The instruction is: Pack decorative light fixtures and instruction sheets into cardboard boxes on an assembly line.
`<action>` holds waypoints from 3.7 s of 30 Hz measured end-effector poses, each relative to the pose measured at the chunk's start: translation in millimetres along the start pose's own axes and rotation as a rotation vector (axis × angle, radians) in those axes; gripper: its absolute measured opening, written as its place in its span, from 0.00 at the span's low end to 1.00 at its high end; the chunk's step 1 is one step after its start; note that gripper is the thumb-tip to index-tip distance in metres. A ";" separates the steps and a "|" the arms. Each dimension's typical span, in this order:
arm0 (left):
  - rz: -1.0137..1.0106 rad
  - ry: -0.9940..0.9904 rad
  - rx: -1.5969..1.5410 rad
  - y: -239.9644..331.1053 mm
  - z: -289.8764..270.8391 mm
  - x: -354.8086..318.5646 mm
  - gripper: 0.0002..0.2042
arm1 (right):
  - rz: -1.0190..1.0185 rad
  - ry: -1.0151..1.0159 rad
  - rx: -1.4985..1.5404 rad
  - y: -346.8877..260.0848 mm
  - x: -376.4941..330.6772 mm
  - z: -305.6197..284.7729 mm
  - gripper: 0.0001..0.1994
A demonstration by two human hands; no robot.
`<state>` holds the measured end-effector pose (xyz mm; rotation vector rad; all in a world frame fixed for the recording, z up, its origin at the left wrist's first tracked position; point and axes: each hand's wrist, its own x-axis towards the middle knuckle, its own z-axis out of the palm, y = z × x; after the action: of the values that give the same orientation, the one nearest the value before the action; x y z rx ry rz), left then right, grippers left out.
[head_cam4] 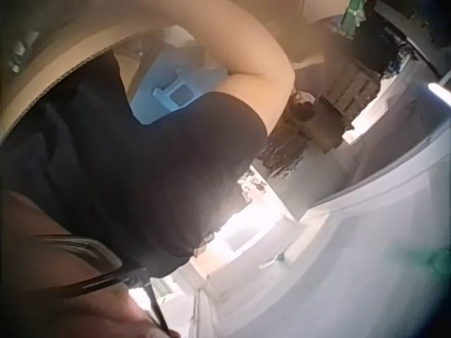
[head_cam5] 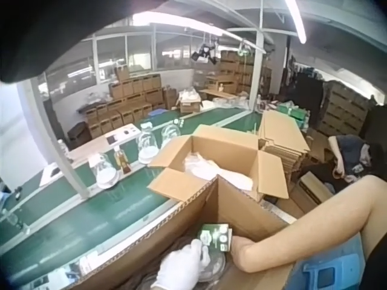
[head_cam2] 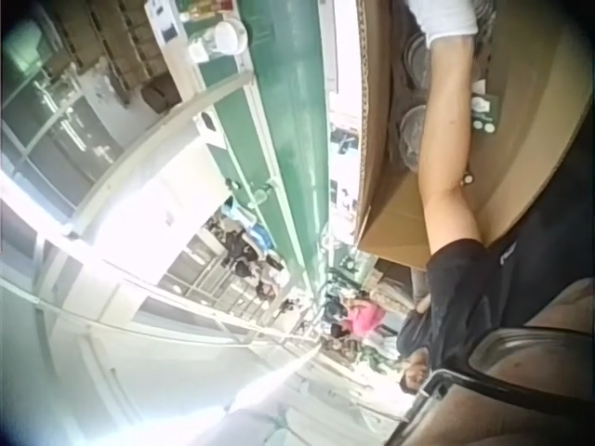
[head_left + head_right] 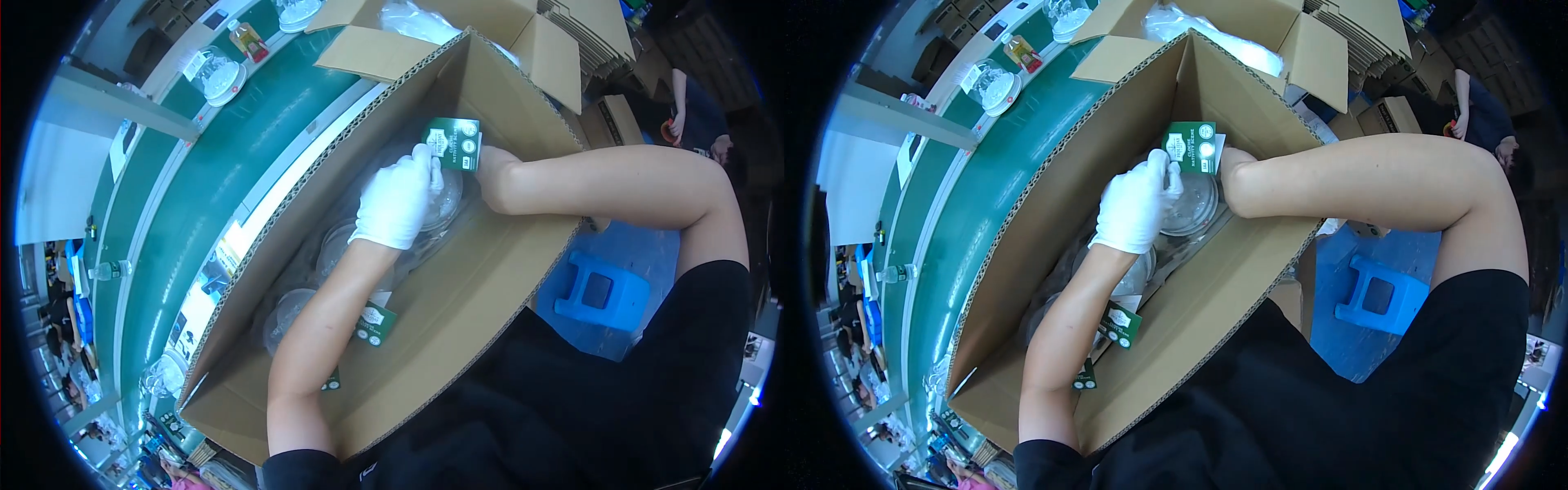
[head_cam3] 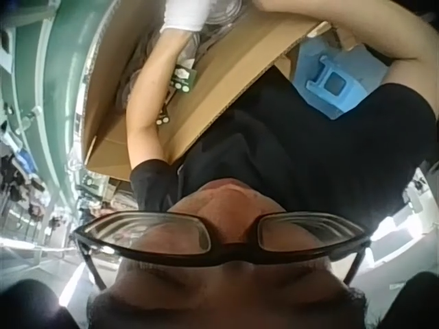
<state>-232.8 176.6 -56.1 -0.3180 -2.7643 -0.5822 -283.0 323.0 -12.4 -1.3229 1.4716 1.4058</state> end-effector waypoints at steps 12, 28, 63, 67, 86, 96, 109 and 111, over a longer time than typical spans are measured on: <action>0.033 -0.118 0.140 0.1 8.9 -6.7 0.09 | -0.116 0.204 0.439 15.0 -78.6 -14.7 0.12; 0.023 -0.406 -0.110 -4.1 10.9 18.2 0.10 | 0.049 1.501 1.047 14.8 -101.8 33.3 0.12; -0.130 -0.527 -0.670 -70.5 51.1 32.8 0.23 | 0.151 1.953 1.318 9.5 -91.5 38.2 0.06; -0.156 -0.585 -0.598 -79.5 40.9 39.8 0.24 | 0.153 1.950 1.311 9.2 -92.0 35.2 0.06; -0.730 -0.668 -0.021 -90.7 -229.3 -178.0 0.31 | 0.101 1.880 1.300 7.0 -94.5 31.4 0.18; -0.961 -1.086 0.016 -107.5 -205.4 -189.5 0.49 | 0.095 1.831 1.267 6.5 -91.6 35.7 0.18; -0.930 0.936 -0.167 -18.4 -312.0 -364.4 0.19 | -0.325 1.633 0.533 -52.1 -116.5 -13.7 0.33; -1.150 1.024 0.087 -13.4 -288.4 -446.8 0.19 | -0.313 1.621 0.489 -74.5 -109.8 -29.7 0.26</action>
<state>249.3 -25.4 43.2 1.2852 -1.6958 -0.5832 -181.1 324.3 77.7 -2.2615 2.0844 -0.5679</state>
